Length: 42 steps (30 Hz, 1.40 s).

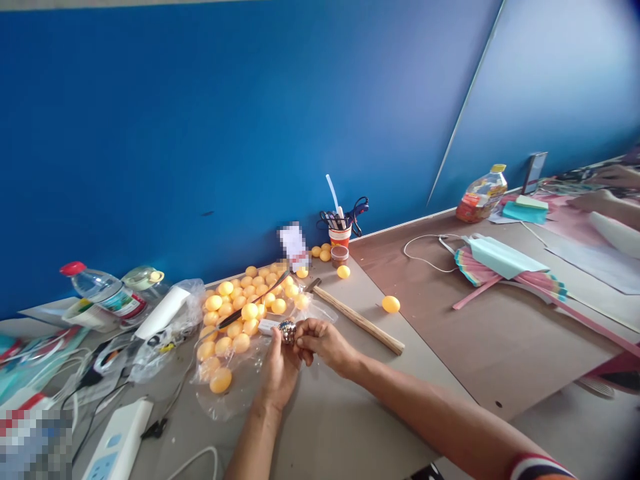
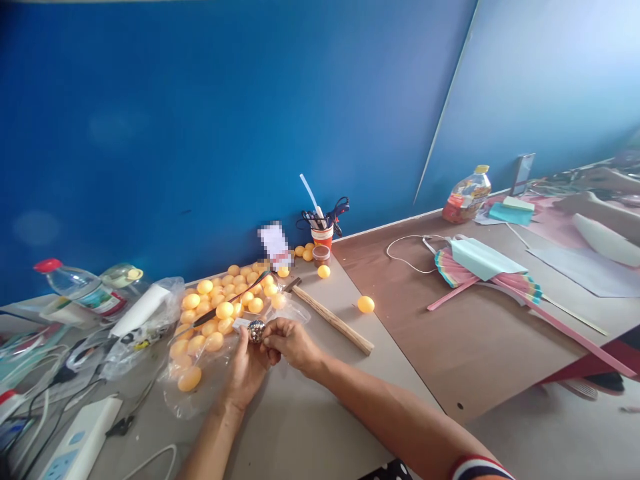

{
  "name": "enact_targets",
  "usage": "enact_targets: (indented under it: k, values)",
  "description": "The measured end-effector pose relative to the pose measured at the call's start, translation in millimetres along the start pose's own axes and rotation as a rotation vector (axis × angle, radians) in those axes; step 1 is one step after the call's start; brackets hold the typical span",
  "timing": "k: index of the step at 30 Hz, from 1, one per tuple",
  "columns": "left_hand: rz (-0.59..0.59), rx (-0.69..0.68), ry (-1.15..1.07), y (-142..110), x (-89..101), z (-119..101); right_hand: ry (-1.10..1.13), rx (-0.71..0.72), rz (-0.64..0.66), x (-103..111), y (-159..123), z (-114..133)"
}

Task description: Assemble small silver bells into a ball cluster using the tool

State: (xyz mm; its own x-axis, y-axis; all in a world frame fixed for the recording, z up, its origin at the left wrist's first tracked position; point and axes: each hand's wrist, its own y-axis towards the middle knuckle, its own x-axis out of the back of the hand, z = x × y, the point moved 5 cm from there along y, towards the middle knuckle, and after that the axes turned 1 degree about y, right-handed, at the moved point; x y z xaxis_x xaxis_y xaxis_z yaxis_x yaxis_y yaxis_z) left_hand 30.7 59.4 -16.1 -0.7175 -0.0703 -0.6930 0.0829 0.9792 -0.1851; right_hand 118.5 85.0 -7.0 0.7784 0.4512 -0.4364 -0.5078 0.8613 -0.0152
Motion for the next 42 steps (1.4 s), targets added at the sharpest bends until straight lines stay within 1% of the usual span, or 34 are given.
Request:
enact_targets:
  k: [5, 8, 12, 14, 16, 19, 21, 24, 29, 34, 38, 42]
  values:
    - [-0.029, -0.03, -0.021, 1, 0.5, 1, 0.022, 0.042, -0.035, 0, 1, -2]
    - [-0.051, -0.037, -0.036, 0, -0.3, 2, -0.001, 0.069, -0.051, 1, 2, -5]
    - [-0.043, -0.049, -0.017, 0, -1.8, 3, -0.071, 0.135, -0.076, 1, 2, -7]
    - [-0.035, -0.062, -0.009, 0, -3.0, 3, -0.085, 0.136, -0.087, 1, 2, -7]
    - [-0.016, -0.063, 0.003, 0, -5.6, 3, -0.071, 0.11, -0.109, 2, 2, -7]
    - [0.014, -0.061, 0.021, -1, -10.1, 3, -0.047, 0.03, -0.129, 5, 3, -7]
    - [0.025, -0.062, 0.03, -2, -11.6, 3, -0.048, -0.02, -0.11, 6, 3, -7]
    - [0.035, -0.059, 0.052, -1, -11.2, 5, -0.061, -0.051, -0.087, 9, 2, -5]
    - [0.018, -0.045, 0.077, -1, -8.7, 8, -0.111, -0.117, -0.084, 12, 2, -6]
    - [-0.008, -0.058, 0.078, -2, -8.9, 10, -0.076, -0.159, -0.088, 15, 4, -8]
    - [-0.034, -0.073, 0.096, -3, -7.3, 11, -0.099, -0.19, -0.119, 17, 5, -12]
    - [-0.05, -0.069, 0.132, -2, -3.2, 13, -0.172, -0.208, -0.151, 16, 5, -14]
